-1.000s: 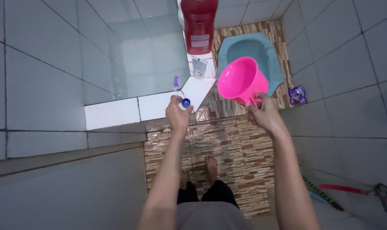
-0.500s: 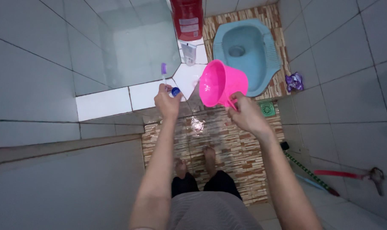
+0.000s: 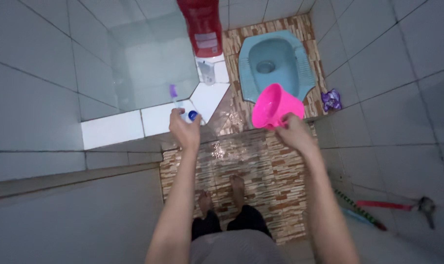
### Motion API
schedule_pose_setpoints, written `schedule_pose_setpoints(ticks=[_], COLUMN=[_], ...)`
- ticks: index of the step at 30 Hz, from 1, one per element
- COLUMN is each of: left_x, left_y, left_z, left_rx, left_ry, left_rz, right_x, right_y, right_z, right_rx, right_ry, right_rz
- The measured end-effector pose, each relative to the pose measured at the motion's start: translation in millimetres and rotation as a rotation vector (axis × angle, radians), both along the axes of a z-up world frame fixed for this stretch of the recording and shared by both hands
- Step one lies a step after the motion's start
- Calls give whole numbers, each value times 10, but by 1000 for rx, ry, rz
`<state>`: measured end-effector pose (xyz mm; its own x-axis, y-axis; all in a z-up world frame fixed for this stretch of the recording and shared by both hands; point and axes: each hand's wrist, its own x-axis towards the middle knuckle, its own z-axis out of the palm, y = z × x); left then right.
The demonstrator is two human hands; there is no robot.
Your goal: The person scrubs the tiled wall next to a squat toilet using a toothbrush and a small bottle cap containing cleaning liquid. They then rinse the toothbrush with water from a pink scoop and pour red cleaning liquid from a bottle into the toilet bowl.
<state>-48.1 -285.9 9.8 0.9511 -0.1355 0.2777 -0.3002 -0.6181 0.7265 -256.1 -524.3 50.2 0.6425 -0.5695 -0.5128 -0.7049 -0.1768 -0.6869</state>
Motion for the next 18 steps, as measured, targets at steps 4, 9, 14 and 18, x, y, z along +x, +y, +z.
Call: schedule_pose_setpoints(ticks=[4,9,14,18], left_x=[-144,-273,-275,-262], left_y=[-126,-255,-263,-188], left_z=[211,352,267,132], left_rx=[-13,-15,35,53], left_ry=[-4,69,87,65], left_rz=[22,44,108,135], right_x=[468,821,736,615], right_y=[-99,-271,-545,-773], right_z=[-140,-184,-155,-218], right_rx=[-219,-229,243,261], right_ry=[28,-189,-187,-153], right_rz=[128,149,-19,-59])
